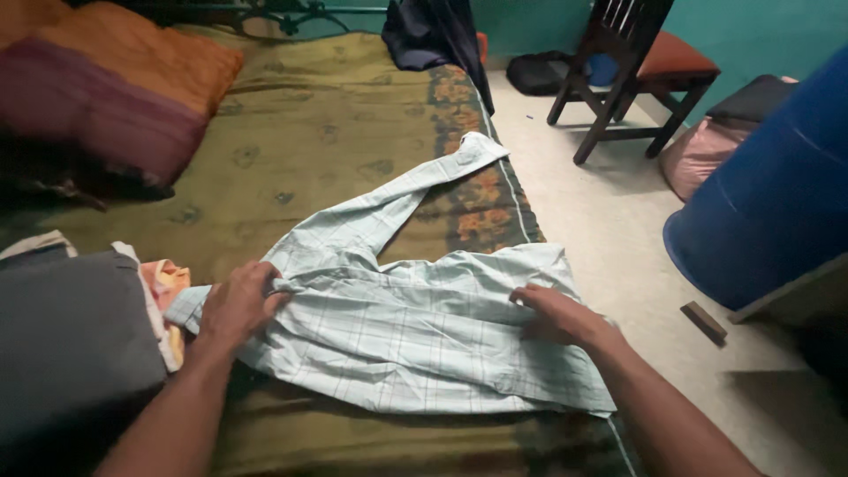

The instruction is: The person unfolds a button-down shirt on a bed, smooths it out, and then buttons several buttons on the front of the shirt.

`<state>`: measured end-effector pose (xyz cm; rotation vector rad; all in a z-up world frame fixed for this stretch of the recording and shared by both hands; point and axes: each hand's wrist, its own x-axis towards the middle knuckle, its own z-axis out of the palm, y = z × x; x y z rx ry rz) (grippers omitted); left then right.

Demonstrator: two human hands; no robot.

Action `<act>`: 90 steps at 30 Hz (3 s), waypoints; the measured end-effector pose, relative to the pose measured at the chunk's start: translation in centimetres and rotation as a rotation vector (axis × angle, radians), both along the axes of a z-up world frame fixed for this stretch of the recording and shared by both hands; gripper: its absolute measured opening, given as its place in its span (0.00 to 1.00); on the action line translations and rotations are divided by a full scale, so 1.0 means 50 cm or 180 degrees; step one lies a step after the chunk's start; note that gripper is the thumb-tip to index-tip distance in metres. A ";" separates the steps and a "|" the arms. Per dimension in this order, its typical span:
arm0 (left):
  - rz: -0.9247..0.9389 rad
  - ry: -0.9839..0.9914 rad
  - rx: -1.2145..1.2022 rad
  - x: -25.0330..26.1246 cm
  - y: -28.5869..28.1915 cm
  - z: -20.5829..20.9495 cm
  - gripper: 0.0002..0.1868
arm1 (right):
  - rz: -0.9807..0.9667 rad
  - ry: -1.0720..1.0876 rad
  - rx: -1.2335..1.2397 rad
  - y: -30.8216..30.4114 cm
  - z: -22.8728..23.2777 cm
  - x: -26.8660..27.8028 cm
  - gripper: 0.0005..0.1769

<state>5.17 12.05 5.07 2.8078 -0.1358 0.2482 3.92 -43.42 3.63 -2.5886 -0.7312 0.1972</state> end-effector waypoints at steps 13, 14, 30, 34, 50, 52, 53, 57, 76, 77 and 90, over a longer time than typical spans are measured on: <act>-0.0573 0.4745 0.0271 -0.144 0.104 0.173 0.22 | 0.0110 0.3762 -0.0235 0.013 0.186 -0.136 0.16; -0.0426 0.5047 -0.0118 -0.144 0.108 0.164 0.23 | 0.0023 0.3806 0.0010 0.012 0.182 -0.128 0.19; 0.1032 0.0227 0.0004 0.212 0.121 -0.171 0.33 | -0.2917 0.0869 0.1130 -0.211 -0.125 0.193 0.37; 0.1155 0.0638 -0.0520 0.222 0.158 -0.170 0.25 | -0.2327 0.1305 0.1465 -0.253 -0.104 0.230 0.24; -0.0281 -0.0468 -0.0817 0.083 -0.028 0.081 0.14 | -0.1085 -0.1156 0.0117 -0.030 0.044 0.168 0.22; 0.0023 -0.0307 -0.0256 -0.018 -0.062 0.070 0.17 | -0.0527 -0.0243 0.0058 0.020 0.064 0.090 0.23; 0.0414 -0.0216 0.0123 -0.061 -0.069 0.067 0.21 | -0.0324 0.0042 -0.0283 0.033 0.081 0.052 0.26; 0.1269 0.0524 0.0317 -0.164 -0.069 0.008 0.41 | -0.0134 0.0408 -0.1167 0.079 0.131 -0.062 0.61; 0.0286 0.0004 0.0213 -0.253 -0.023 -0.029 0.16 | -0.1548 0.0676 -0.0055 -0.078 0.005 -0.044 0.20; -0.0027 -0.0162 -0.0408 -0.228 -0.015 -0.035 0.12 | -0.1504 0.0312 0.0178 -0.082 -0.013 -0.030 0.17; 0.0166 -0.0526 0.0857 -0.126 -0.031 0.041 0.11 | -0.1338 -0.0379 0.0208 -0.083 -0.035 0.009 0.19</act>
